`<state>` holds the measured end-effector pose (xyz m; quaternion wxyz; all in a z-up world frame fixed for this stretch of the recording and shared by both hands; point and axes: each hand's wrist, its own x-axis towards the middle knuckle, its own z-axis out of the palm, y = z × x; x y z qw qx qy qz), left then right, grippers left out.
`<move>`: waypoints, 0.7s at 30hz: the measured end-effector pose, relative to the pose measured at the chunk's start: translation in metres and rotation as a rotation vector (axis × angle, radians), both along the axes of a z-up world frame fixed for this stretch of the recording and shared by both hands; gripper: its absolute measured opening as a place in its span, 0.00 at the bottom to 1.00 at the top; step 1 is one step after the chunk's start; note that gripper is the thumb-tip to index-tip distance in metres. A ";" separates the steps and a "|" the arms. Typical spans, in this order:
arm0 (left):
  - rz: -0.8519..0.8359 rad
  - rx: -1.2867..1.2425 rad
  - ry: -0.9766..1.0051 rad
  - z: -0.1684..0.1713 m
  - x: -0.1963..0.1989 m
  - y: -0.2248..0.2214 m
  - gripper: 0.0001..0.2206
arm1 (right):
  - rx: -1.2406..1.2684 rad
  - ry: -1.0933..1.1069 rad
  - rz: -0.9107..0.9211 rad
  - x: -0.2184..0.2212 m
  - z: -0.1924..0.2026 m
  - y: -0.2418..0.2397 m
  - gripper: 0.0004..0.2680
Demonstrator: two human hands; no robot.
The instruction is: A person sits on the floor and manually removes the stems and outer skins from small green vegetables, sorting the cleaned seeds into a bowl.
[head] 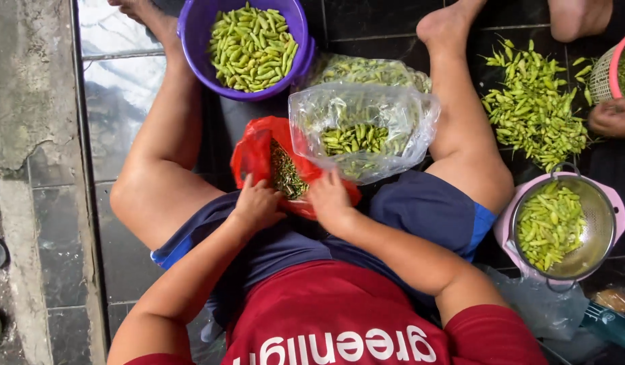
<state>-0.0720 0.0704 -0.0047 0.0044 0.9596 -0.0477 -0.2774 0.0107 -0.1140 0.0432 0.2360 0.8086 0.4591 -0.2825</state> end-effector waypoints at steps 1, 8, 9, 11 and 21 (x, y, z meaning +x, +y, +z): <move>-0.006 0.000 0.002 0.007 -0.001 0.005 0.27 | 0.000 0.002 -0.006 0.007 -0.011 -0.010 0.17; 0.043 -0.235 -0.158 0.063 0.038 0.003 0.19 | 0.648 0.079 -0.140 0.053 0.009 -0.066 0.10; 0.076 -0.409 -0.304 0.083 0.051 -0.009 0.12 | 1.046 0.100 -0.213 0.057 0.018 -0.070 0.07; 0.012 -0.413 -0.528 0.087 0.091 -0.032 0.09 | 0.988 -0.091 -0.262 0.078 0.007 -0.075 0.06; -0.104 0.210 -0.260 0.025 0.245 -0.067 0.25 | 0.501 0.341 -0.564 0.088 -0.009 -0.086 0.14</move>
